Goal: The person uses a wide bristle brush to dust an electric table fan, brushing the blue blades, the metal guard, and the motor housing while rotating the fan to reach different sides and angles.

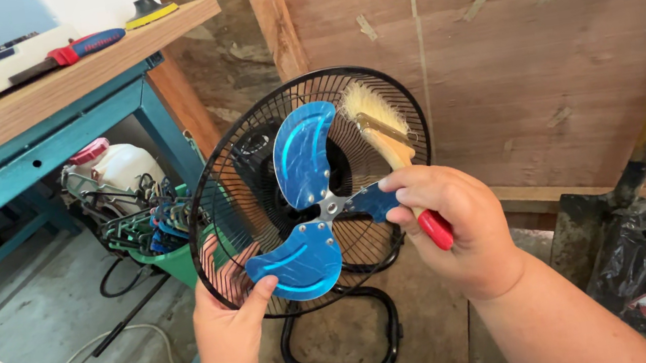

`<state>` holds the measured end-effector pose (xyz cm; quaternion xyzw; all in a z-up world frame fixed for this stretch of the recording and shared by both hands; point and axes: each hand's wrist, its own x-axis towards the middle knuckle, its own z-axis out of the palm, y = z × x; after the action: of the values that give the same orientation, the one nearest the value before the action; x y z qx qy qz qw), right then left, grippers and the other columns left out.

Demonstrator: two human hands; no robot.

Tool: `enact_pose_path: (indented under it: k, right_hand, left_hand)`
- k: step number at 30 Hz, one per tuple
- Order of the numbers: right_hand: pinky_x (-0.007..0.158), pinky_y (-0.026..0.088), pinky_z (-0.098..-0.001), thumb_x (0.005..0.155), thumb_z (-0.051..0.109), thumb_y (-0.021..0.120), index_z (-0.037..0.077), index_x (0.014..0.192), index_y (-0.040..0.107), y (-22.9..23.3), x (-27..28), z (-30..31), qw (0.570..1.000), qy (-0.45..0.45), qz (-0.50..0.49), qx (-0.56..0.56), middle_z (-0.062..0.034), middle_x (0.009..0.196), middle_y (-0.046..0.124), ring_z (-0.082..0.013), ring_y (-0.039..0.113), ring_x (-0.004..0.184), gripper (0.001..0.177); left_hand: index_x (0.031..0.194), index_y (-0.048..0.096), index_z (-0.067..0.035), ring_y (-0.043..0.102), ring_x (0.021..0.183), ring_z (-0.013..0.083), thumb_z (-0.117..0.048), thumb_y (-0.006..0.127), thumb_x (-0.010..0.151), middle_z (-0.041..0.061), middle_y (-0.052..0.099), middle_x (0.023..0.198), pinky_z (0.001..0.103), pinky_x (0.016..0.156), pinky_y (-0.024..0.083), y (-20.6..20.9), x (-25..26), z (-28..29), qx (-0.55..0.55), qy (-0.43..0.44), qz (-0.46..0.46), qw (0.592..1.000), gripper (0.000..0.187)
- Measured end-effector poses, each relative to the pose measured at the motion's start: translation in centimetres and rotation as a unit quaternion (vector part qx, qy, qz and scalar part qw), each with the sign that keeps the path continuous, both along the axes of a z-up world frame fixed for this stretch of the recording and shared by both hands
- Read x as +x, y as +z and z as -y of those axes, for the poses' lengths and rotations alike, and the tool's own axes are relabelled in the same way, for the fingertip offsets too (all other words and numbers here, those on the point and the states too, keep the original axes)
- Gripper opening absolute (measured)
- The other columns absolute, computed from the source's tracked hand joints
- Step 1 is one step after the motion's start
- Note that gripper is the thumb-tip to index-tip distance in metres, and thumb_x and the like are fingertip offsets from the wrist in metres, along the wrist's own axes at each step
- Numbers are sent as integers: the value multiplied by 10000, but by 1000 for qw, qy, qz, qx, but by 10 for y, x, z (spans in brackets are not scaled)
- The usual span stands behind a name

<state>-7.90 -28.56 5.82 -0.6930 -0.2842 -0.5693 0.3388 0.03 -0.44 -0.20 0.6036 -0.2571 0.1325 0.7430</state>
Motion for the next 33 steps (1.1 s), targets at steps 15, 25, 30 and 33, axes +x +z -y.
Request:
enact_pose_path:
  k: [15, 25, 30, 33]
  right_hand:
    - [765, 555, -266, 1069, 33, 630, 64, 1165, 562, -7, 7, 42, 919, 283, -153, 228, -197, 1203, 700, -136, 629, 830, 122]
    - [646, 571, -323, 1073, 46, 603, 82, 1149, 519, 1, 22, 64, 851, 342, -179, 356, -221, 1147, 709, -205, 672, 764, 119]
    - [638, 564, -329, 1113, 57, 587, 42, 1142, 514, 2, 22, 57, 836, 329, -206, 387, -218, 1103, 706, -203, 665, 737, 80]
    - [632, 574, -321, 1094, 59, 586, 49, 1157, 497, 5, 19, 56, 827, 327, -230, 396, -202, 1099, 703, -194, 667, 745, 109]
  left_hand:
    - [1562, 341, -3, 603, 1278, 233, 122, 702, 829, 160, 601, 1420, 392, 1089, 488, 4, -3, -1, 15, -10, 14, 1000, 827]
    - [1571, 333, -8, 579, 1304, 232, 125, 705, 826, 148, 579, 1445, 393, 1113, 467, 1, 1, -3, -4, -15, 10, 1000, 843]
    - [1568, 315, -17, 581, 1321, 226, 119, 701, 831, 141, 582, 1446, 386, 1109, 468, 3, 0, -3, -2, -29, 17, 999, 843]
    - [1556, 378, 22, 599, 1311, 242, 118, 705, 862, 157, 600, 1442, 400, 1122, 479, 5, -1, -4, 23, -27, 26, 999, 773]
